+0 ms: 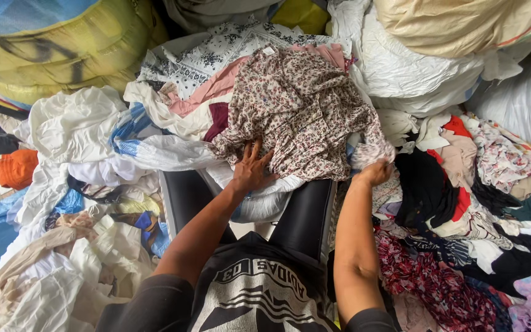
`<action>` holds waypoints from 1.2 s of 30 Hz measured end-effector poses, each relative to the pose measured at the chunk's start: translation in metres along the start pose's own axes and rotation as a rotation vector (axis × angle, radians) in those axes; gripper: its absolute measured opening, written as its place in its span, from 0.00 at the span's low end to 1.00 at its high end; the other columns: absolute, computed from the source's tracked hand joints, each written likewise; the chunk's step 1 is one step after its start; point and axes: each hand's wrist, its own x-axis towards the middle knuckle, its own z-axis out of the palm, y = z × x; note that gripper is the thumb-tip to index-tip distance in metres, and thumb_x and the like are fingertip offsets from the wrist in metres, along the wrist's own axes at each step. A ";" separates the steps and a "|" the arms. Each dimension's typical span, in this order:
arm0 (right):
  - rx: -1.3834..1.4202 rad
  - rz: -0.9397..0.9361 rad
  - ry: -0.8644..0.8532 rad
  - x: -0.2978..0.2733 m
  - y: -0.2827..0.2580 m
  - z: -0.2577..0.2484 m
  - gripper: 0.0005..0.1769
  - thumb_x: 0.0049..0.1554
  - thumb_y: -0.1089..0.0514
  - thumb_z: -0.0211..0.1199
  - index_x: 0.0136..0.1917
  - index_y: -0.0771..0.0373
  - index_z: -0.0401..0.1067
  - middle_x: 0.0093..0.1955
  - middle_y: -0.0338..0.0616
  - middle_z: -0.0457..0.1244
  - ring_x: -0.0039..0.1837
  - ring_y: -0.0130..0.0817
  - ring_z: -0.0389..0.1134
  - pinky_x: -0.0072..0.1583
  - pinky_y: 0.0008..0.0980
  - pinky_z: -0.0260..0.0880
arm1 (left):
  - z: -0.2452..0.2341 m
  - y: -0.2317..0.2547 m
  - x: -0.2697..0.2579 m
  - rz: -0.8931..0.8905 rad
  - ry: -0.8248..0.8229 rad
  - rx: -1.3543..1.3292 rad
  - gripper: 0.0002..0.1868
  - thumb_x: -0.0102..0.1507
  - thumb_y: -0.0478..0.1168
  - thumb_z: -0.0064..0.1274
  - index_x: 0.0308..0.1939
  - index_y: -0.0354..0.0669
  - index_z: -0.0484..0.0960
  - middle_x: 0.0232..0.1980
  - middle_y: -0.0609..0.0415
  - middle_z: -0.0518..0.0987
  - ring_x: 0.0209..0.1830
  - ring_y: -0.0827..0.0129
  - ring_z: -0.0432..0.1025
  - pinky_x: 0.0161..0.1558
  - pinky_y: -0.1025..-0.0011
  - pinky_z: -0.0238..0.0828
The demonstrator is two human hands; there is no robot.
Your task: The person sorts through a large pile of clothes, picking up and shaking out individual items including a floral dress, a pink top, and a red patterned blouse.
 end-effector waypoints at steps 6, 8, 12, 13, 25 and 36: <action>0.467 -0.309 -0.554 -0.141 -0.136 0.054 0.06 0.67 0.62 0.67 0.57 0.63 0.76 0.52 0.49 0.66 0.55 0.35 0.65 0.61 0.41 0.66 | -0.025 -0.004 -0.008 0.066 -0.052 -0.013 0.57 0.58 0.81 0.58 0.88 0.73 0.62 0.95 0.43 0.44 0.93 0.35 0.41 0.81 0.32 0.61; 0.311 -0.382 -0.909 -0.187 -0.145 0.038 0.03 0.69 0.63 0.65 0.56 0.64 0.77 0.50 0.51 0.69 0.55 0.42 0.70 0.62 0.44 0.70 | -0.056 0.017 -0.038 0.106 -0.061 0.132 0.55 0.61 0.77 0.59 0.89 0.70 0.62 0.95 0.43 0.44 0.94 0.38 0.40 0.83 0.31 0.53; -0.144 -0.710 -1.529 -0.228 -0.117 0.016 0.22 0.64 0.66 0.71 0.71 0.67 0.79 0.62 0.63 0.73 0.67 0.59 0.74 0.71 0.55 0.71 | -0.063 0.024 -0.086 0.149 0.001 0.165 0.41 0.67 0.64 0.60 0.83 0.58 0.73 0.91 0.43 0.59 0.92 0.50 0.53 0.83 0.40 0.54; -0.143 -0.706 -1.527 -0.223 -0.095 0.007 0.22 0.64 0.66 0.71 0.71 0.67 0.79 0.62 0.63 0.73 0.67 0.59 0.74 0.71 0.55 0.71 | -0.051 0.007 -0.084 0.150 -0.002 0.167 0.41 0.67 0.64 0.60 0.83 0.58 0.73 0.91 0.43 0.59 0.92 0.50 0.53 0.83 0.40 0.54; -0.825 -0.233 -0.722 -0.087 -0.065 -0.080 0.56 0.66 0.18 0.64 0.91 0.52 0.55 0.82 0.74 0.57 0.86 0.68 0.56 0.83 0.62 0.56 | -0.105 -0.022 -0.070 0.030 0.444 -0.212 0.54 0.66 0.62 0.69 0.91 0.65 0.56 0.86 0.28 0.57 0.88 0.23 0.46 0.78 0.21 0.50; 0.619 -0.042 -0.454 -0.099 -0.129 0.010 0.39 0.72 0.66 0.75 0.88 0.65 0.58 0.88 0.79 0.45 0.90 0.66 0.51 0.88 0.58 0.49 | -0.044 -0.016 -0.061 -0.071 0.040 0.080 0.68 0.48 0.95 0.52 0.86 0.69 0.68 0.96 0.45 0.44 0.94 0.36 0.35 0.67 0.21 0.67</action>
